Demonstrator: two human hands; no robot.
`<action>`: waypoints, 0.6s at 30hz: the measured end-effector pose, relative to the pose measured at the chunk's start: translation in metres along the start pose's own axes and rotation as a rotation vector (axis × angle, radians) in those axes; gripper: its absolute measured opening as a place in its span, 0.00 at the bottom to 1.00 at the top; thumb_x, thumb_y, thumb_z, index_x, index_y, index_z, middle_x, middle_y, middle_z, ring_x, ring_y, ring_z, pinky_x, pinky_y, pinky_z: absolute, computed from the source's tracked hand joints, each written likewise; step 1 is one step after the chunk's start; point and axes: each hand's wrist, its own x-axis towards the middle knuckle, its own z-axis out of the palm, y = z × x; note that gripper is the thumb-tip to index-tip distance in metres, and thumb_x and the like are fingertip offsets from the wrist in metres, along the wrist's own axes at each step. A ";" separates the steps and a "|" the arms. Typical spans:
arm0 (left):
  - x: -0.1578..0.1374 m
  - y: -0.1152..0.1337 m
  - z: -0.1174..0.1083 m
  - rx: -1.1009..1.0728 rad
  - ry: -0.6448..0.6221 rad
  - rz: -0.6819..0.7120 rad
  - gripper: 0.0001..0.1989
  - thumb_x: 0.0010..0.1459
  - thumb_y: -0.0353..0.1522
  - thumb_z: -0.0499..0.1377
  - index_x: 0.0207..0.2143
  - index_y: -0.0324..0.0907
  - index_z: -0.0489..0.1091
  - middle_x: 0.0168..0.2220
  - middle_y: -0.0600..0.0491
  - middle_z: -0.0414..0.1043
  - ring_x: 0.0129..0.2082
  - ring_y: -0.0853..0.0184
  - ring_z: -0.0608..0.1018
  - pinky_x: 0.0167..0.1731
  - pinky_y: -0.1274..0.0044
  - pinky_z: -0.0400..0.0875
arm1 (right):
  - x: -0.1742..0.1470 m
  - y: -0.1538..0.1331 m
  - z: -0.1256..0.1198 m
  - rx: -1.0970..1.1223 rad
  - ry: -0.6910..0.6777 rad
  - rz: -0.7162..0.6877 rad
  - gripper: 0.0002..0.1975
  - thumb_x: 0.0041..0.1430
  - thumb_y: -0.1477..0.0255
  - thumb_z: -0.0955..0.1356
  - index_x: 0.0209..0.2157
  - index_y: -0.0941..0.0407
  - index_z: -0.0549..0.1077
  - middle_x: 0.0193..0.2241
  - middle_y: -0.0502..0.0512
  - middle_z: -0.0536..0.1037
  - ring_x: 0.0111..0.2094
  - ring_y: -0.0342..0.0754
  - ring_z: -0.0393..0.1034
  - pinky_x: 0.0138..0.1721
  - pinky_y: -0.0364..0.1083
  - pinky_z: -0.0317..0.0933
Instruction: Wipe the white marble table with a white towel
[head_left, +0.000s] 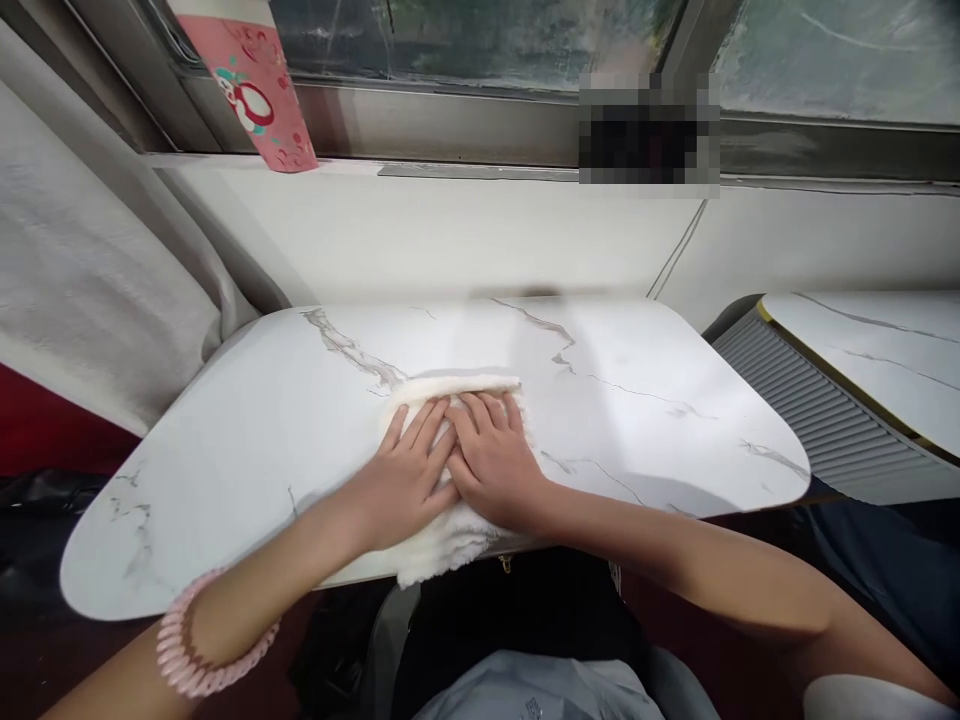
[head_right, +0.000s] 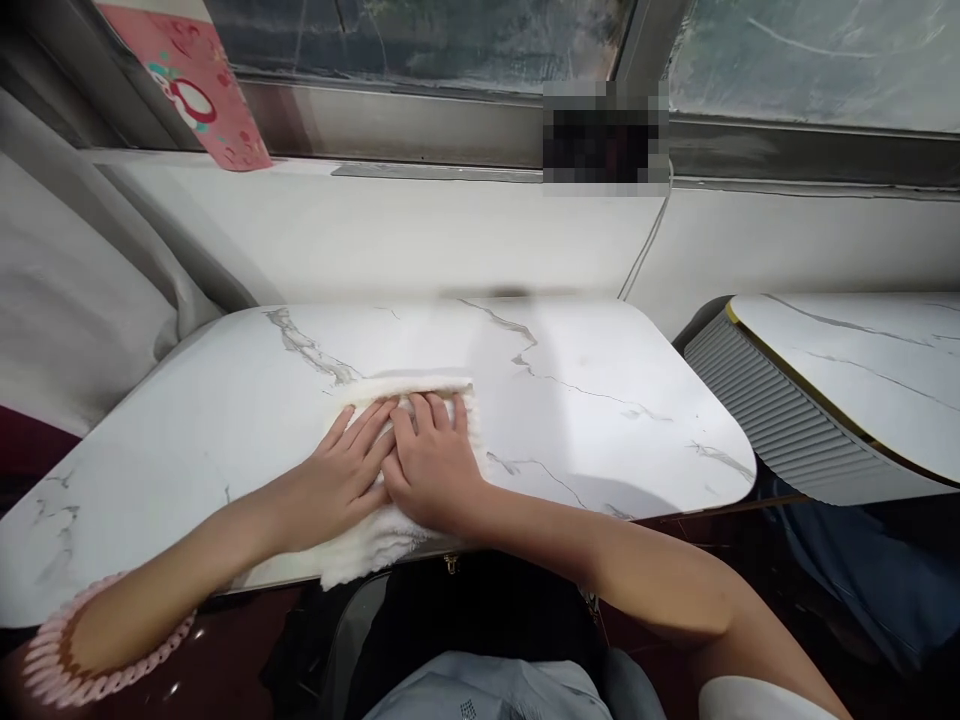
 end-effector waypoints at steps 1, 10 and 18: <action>0.002 -0.008 -0.002 -0.024 -0.026 0.003 0.35 0.66 0.48 0.42 0.68 0.38 0.48 0.69 0.42 0.47 0.70 0.54 0.48 0.66 0.56 0.46 | 0.005 -0.001 0.003 -0.006 0.002 -0.001 0.22 0.62 0.72 0.59 0.56 0.61 0.66 0.59 0.67 0.65 0.60 0.61 0.55 0.64 0.66 0.41; 0.061 -0.091 -0.033 -0.280 -0.261 -0.067 0.32 0.66 0.45 0.40 0.69 0.46 0.43 0.72 0.50 0.36 0.71 0.61 0.40 0.67 0.58 0.37 | 0.095 0.011 0.030 0.107 0.076 0.135 0.22 0.63 0.71 0.58 0.57 0.59 0.64 0.57 0.64 0.69 0.58 0.58 0.59 0.64 0.63 0.41; 0.120 -0.142 -0.008 -0.309 0.167 -0.151 0.25 0.67 0.37 0.35 0.60 0.43 0.59 0.63 0.48 0.62 0.64 0.65 0.62 0.67 0.62 0.42 | 0.173 0.044 0.049 0.160 0.155 0.201 0.19 0.68 0.68 0.56 0.55 0.60 0.65 0.56 0.62 0.71 0.59 0.56 0.59 0.64 0.59 0.39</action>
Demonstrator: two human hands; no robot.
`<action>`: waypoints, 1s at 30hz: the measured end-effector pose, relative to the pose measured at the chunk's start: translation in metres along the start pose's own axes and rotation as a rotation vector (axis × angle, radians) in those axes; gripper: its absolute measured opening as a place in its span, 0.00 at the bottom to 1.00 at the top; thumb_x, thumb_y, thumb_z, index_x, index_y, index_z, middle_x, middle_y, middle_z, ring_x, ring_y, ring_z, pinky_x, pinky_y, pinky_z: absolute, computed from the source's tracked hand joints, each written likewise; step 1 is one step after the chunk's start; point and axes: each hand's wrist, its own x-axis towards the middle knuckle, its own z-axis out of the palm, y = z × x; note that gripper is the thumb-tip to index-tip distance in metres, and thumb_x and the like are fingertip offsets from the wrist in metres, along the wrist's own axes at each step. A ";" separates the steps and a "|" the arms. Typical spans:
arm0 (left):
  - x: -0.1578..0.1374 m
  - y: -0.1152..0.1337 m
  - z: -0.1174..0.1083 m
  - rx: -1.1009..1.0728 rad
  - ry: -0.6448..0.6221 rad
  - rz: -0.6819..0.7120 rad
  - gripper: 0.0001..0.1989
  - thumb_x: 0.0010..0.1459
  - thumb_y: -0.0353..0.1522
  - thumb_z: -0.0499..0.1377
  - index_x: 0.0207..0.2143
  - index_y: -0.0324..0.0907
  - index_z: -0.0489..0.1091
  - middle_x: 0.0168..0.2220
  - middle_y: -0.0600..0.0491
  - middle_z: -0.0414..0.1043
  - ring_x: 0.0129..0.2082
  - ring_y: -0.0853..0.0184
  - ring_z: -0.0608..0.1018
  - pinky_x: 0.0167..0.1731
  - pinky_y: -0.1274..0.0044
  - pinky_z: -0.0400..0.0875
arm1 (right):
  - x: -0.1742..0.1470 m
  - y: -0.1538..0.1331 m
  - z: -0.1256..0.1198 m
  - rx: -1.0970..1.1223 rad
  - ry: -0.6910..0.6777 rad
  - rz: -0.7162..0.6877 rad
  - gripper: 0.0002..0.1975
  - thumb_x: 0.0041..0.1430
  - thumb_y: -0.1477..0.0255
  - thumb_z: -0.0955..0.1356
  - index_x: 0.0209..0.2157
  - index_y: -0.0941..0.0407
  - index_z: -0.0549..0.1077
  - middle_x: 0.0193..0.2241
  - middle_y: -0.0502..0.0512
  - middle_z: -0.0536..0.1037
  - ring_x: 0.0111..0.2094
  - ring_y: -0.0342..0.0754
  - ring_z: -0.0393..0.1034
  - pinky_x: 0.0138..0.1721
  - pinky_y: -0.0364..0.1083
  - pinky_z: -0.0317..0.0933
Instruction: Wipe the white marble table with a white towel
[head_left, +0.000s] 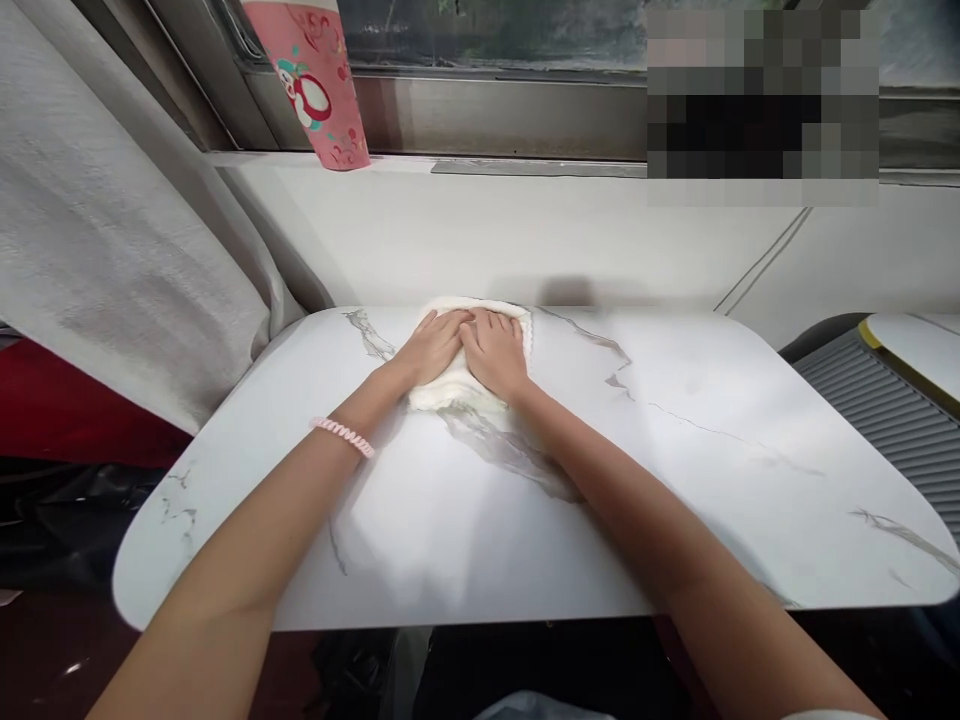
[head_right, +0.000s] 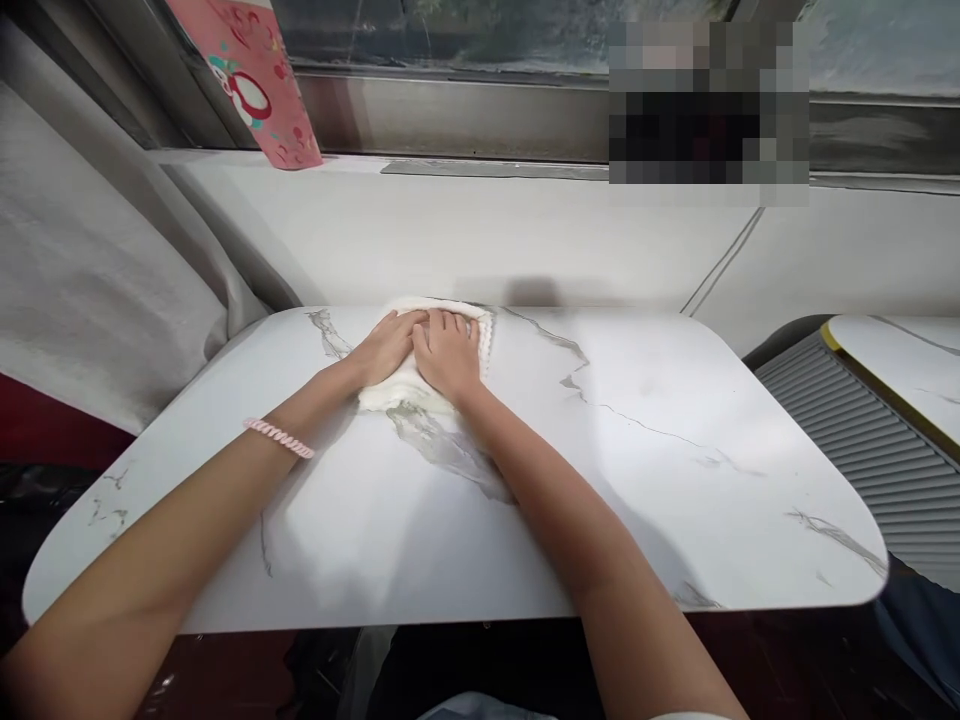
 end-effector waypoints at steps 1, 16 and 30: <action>0.005 -0.005 0.003 0.007 0.031 -0.004 0.25 0.67 0.37 0.36 0.60 0.42 0.59 0.62 0.48 0.63 0.63 0.64 0.63 0.67 0.63 0.43 | 0.007 0.003 0.003 -0.005 0.004 -0.004 0.19 0.68 0.68 0.56 0.55 0.60 0.65 0.56 0.62 0.71 0.59 0.55 0.59 0.64 0.58 0.40; 0.040 -0.043 0.002 0.064 0.091 -0.035 0.23 0.66 0.34 0.38 0.58 0.42 0.62 0.61 0.48 0.64 0.63 0.64 0.64 0.66 0.63 0.46 | 0.061 0.011 0.026 -0.142 0.034 -0.051 0.16 0.68 0.72 0.57 0.48 0.59 0.71 0.49 0.61 0.76 0.54 0.55 0.64 0.60 0.56 0.47; -0.018 -0.022 -0.001 0.169 -0.011 -0.057 0.27 0.66 0.35 0.38 0.64 0.35 0.54 0.67 0.44 0.54 0.68 0.62 0.54 0.67 0.61 0.40 | 0.004 -0.017 0.023 -0.156 0.049 -0.117 0.19 0.66 0.73 0.57 0.53 0.63 0.69 0.52 0.63 0.74 0.56 0.55 0.62 0.63 0.57 0.44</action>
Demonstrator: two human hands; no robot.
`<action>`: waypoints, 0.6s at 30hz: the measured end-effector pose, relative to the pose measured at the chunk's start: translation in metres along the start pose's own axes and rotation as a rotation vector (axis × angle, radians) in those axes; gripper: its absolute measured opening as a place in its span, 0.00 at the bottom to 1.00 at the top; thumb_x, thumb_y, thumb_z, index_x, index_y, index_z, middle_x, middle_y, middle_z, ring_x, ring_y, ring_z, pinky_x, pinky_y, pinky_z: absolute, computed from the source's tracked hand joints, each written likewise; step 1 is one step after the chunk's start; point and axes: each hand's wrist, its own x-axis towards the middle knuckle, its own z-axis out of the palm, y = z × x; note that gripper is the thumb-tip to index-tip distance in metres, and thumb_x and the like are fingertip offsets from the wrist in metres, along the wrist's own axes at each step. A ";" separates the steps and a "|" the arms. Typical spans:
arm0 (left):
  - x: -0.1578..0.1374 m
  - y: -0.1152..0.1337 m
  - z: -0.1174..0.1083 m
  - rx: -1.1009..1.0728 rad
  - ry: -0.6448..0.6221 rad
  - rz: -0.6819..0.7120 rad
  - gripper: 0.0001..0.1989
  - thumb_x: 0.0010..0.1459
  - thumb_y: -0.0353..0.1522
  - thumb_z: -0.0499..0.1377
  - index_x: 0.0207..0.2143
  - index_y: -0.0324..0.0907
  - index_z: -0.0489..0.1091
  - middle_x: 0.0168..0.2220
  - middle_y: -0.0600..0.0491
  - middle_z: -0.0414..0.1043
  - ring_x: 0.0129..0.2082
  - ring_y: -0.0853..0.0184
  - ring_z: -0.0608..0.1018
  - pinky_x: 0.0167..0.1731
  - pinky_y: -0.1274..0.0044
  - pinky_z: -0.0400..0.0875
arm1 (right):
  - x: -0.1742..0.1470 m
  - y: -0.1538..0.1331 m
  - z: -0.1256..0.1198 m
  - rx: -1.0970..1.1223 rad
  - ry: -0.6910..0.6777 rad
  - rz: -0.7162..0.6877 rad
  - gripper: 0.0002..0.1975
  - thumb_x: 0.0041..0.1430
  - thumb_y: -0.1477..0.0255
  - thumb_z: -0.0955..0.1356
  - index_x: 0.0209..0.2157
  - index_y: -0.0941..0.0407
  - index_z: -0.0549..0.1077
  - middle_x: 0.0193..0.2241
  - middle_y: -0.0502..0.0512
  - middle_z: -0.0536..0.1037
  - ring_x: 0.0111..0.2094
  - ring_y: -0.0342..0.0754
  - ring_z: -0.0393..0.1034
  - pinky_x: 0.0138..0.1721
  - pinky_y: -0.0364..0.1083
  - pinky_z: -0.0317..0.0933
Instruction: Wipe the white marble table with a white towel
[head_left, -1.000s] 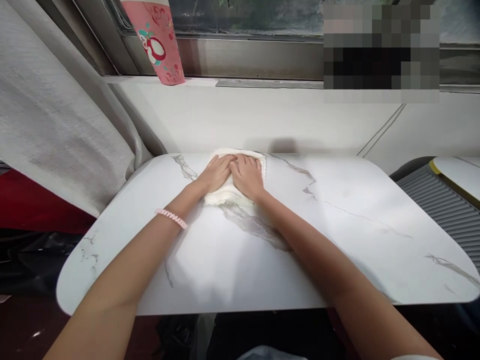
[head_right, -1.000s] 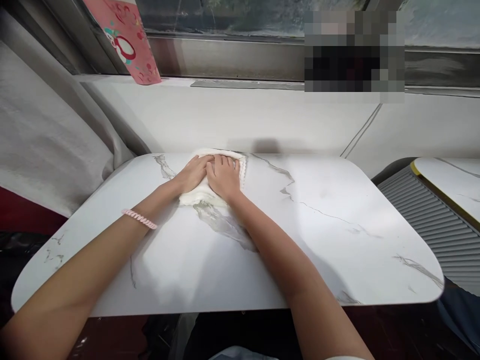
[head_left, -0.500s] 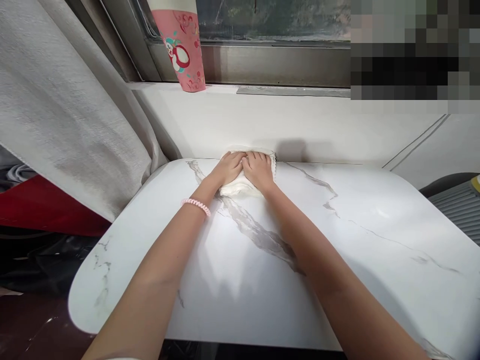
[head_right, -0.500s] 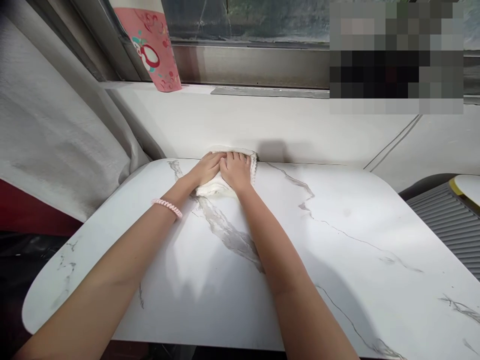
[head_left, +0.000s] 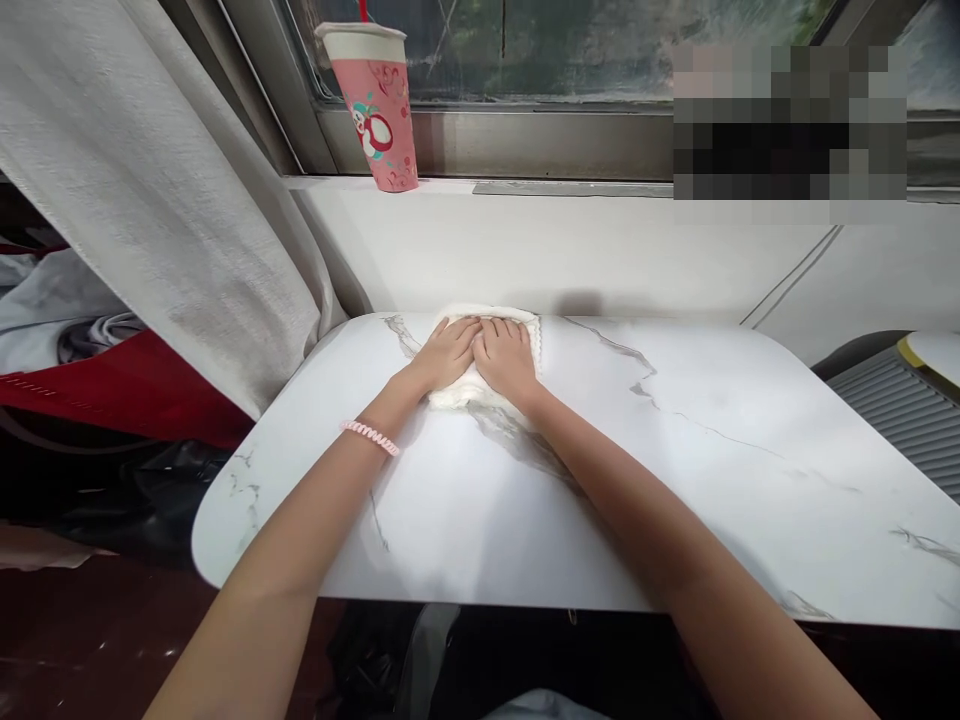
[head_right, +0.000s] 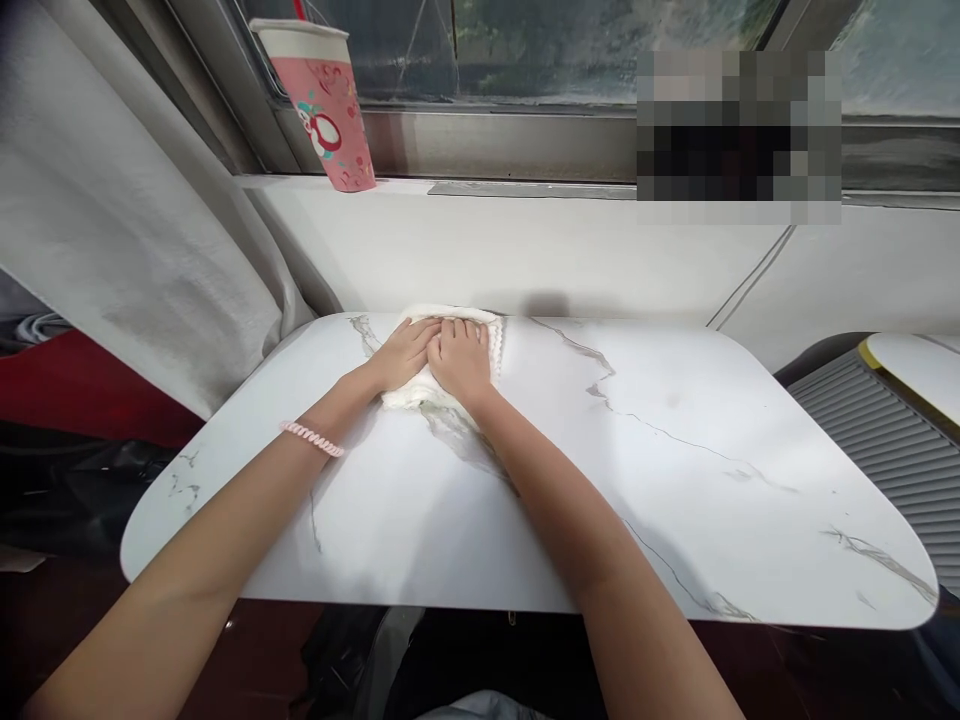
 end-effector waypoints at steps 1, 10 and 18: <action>-0.008 0.002 -0.001 0.002 -0.006 0.007 0.27 0.66 0.35 0.38 0.64 0.35 0.54 0.67 0.44 0.54 0.68 0.62 0.54 0.67 0.61 0.40 | -0.007 -0.005 -0.002 -0.006 0.005 -0.002 0.19 0.66 0.73 0.57 0.54 0.63 0.69 0.52 0.63 0.74 0.55 0.56 0.62 0.63 0.57 0.44; -0.101 0.020 -0.012 -0.021 0.011 0.069 0.27 0.66 0.35 0.39 0.65 0.38 0.53 0.66 0.44 0.56 0.67 0.58 0.57 0.67 0.57 0.43 | -0.085 -0.058 -0.020 -0.065 0.030 -0.088 0.22 0.66 0.70 0.57 0.57 0.65 0.66 0.51 0.68 0.73 0.55 0.61 0.61 0.62 0.66 0.44; -0.188 0.040 -0.020 0.062 0.051 -0.080 0.28 0.67 0.37 0.38 0.67 0.39 0.48 0.67 0.43 0.54 0.68 0.56 0.56 0.66 0.56 0.44 | -0.123 -0.097 -0.032 0.074 -0.140 -0.267 0.25 0.67 0.70 0.56 0.60 0.68 0.62 0.59 0.69 0.67 0.61 0.60 0.56 0.65 0.65 0.40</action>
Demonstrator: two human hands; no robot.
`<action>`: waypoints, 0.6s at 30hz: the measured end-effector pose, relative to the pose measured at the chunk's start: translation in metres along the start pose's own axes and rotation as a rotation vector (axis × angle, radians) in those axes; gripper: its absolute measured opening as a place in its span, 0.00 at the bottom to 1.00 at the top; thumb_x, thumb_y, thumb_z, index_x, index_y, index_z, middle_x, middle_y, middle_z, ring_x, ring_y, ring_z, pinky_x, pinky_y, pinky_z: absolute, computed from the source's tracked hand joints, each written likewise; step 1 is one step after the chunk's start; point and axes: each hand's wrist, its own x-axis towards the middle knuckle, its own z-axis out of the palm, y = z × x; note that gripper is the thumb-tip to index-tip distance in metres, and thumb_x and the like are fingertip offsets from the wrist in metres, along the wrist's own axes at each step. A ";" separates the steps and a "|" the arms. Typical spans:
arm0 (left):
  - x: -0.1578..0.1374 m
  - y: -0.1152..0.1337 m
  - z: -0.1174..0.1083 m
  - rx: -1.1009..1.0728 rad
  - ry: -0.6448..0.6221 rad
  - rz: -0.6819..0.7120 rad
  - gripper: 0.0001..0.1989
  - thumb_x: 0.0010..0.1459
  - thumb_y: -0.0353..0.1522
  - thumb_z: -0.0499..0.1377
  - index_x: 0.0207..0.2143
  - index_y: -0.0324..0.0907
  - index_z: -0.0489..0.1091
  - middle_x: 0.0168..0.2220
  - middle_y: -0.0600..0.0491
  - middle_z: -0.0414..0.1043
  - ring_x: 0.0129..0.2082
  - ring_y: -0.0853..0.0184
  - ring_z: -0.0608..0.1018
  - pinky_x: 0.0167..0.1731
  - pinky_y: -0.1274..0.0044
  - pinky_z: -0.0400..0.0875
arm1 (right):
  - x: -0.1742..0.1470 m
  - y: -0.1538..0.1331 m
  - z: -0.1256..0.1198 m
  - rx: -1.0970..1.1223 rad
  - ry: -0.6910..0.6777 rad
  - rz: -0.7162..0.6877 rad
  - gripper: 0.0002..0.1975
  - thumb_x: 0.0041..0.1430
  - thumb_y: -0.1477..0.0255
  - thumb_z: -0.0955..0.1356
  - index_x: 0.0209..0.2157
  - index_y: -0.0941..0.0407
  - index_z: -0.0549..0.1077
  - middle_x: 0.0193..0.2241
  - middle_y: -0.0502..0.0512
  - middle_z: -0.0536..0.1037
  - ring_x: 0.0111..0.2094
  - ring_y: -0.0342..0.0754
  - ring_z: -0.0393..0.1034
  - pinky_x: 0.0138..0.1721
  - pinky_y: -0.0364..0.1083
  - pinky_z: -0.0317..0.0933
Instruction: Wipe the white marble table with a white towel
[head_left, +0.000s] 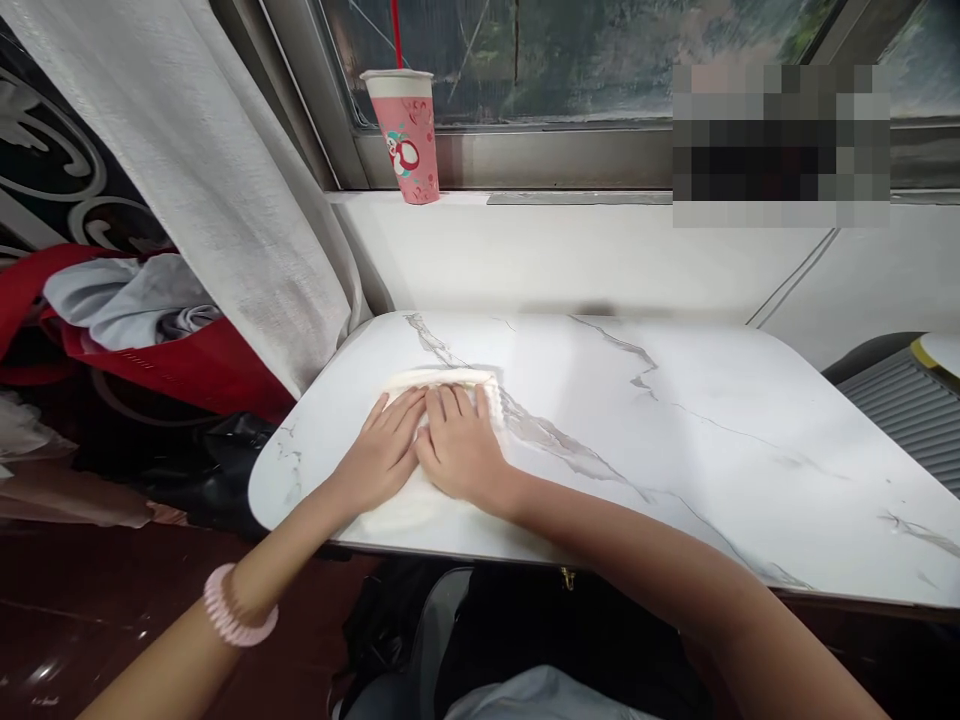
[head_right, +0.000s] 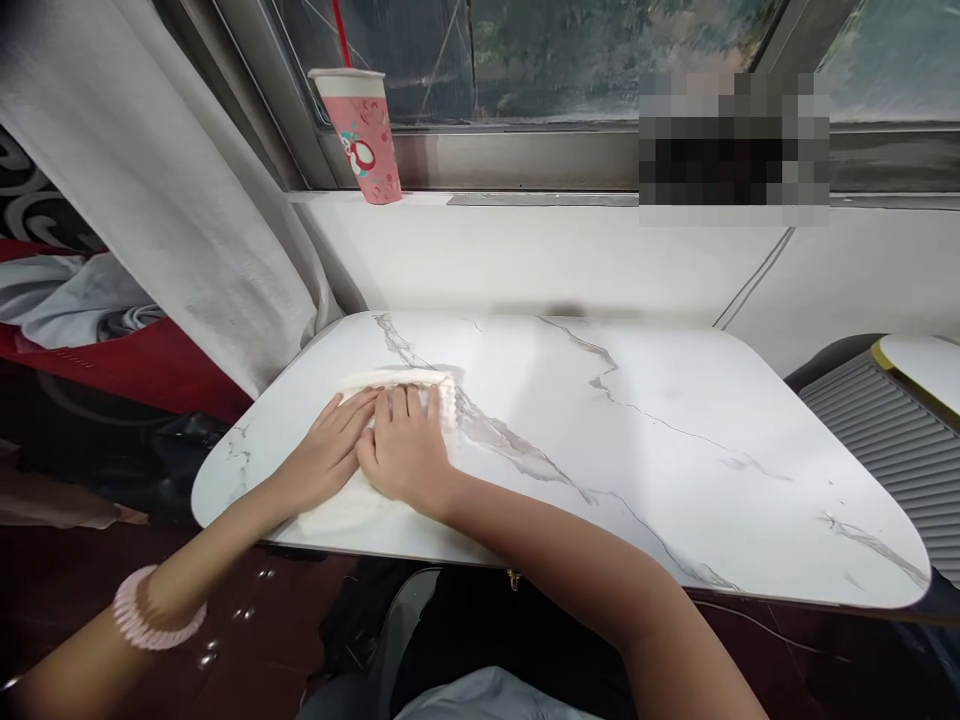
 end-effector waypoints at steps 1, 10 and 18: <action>-0.008 0.001 -0.001 0.005 0.003 -0.024 0.28 0.67 0.37 0.38 0.68 0.40 0.46 0.68 0.44 0.53 0.68 0.56 0.56 0.66 0.56 0.45 | -0.001 -0.004 0.000 0.022 -0.016 -0.022 0.25 0.67 0.69 0.57 0.61 0.68 0.62 0.60 0.69 0.66 0.61 0.60 0.55 0.65 0.64 0.40; -0.029 -0.006 -0.008 -0.005 -0.022 -0.082 0.30 0.67 0.39 0.37 0.69 0.46 0.40 0.68 0.46 0.52 0.67 0.54 0.57 0.65 0.53 0.47 | 0.003 -0.015 0.001 0.109 -0.065 -0.091 0.26 0.66 0.68 0.57 0.60 0.68 0.63 0.59 0.70 0.66 0.60 0.60 0.56 0.65 0.64 0.42; 0.005 -0.041 -0.010 -0.046 -0.065 -0.083 0.29 0.66 0.43 0.39 0.67 0.44 0.46 0.67 0.45 0.53 0.67 0.55 0.57 0.66 0.54 0.43 | 0.037 -0.005 0.013 0.137 -0.052 -0.046 0.25 0.66 0.70 0.57 0.59 0.70 0.62 0.57 0.69 0.68 0.57 0.60 0.58 0.64 0.63 0.43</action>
